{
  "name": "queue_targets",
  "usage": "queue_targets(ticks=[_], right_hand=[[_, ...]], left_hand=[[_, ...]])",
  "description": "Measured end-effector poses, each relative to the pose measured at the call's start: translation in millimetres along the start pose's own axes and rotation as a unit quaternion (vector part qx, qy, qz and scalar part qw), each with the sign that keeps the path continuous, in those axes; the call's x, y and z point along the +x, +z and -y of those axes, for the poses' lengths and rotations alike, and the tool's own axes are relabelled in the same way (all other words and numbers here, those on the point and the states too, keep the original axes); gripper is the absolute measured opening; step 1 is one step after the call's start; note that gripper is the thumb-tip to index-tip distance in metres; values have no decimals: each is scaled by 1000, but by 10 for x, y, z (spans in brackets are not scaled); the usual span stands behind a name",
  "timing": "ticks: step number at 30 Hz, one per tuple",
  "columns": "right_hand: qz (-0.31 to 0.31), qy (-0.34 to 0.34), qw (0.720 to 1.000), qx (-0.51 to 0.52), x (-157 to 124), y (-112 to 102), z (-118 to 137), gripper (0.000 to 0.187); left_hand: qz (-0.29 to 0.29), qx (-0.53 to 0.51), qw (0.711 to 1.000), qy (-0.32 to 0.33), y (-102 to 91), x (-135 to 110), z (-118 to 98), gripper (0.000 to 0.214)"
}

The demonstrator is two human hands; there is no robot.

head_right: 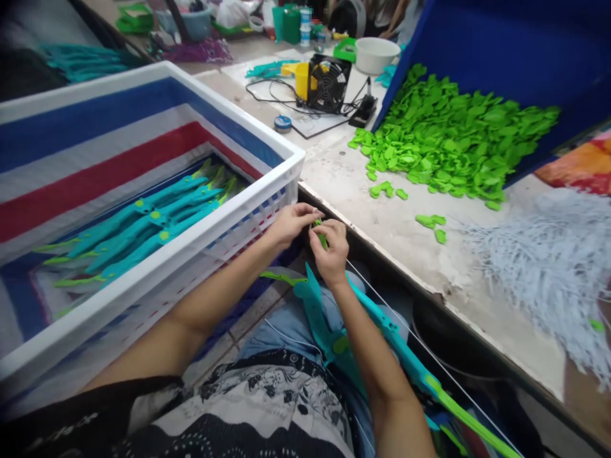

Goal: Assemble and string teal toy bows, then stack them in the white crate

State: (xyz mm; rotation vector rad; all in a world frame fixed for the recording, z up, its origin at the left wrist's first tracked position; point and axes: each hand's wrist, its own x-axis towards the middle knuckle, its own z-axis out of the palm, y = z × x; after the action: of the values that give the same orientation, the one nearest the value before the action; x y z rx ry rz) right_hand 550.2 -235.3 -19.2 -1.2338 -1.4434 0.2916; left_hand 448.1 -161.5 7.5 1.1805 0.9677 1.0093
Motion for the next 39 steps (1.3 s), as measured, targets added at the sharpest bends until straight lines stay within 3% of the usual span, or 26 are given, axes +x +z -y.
queue_targets(ticks=[3, 7, 10, 14, 20, 23, 27, 34, 39], right_hand=[[-19, 63, 997, 33, -14, 101, -126, 12], [-63, 105, 990, 63, 110, 135, -195, 14], [-77, 116, 987, 82, 176, 144, -180, 16], [-52, 96, 992, 65, 239, 108, -175, 15], [49, 53, 996, 59, 266, 12, -182, 24], [36, 41, 998, 36, 255, -9, -160, 26], [38, 13, 999, 1, 284, -72, -146, 16], [77, -7, 996, -45, 357, -223, -153, 15], [65, 43, 997, -13, 328, -244, -174, 13]], left_hand=[[-36, 80, 994, 70, -73, -39, -72, 7], [-15, -60, 997, -34, -61, -88, -45, 16], [31, -124, 987, -93, -39, -91, 12, 25], [68, -121, 984, -109, -56, -86, 41, 30], [11, -145, 984, -107, 12, -122, 45, 22], [-13, -158, 982, -103, 63, -114, 44, 16], [-4, -151, 982, -112, 64, -97, 34, 12], [63, -16, 998, -13, 29, -195, 34, 15], [5, 66, 998, 21, 59, -226, 63, 17]])
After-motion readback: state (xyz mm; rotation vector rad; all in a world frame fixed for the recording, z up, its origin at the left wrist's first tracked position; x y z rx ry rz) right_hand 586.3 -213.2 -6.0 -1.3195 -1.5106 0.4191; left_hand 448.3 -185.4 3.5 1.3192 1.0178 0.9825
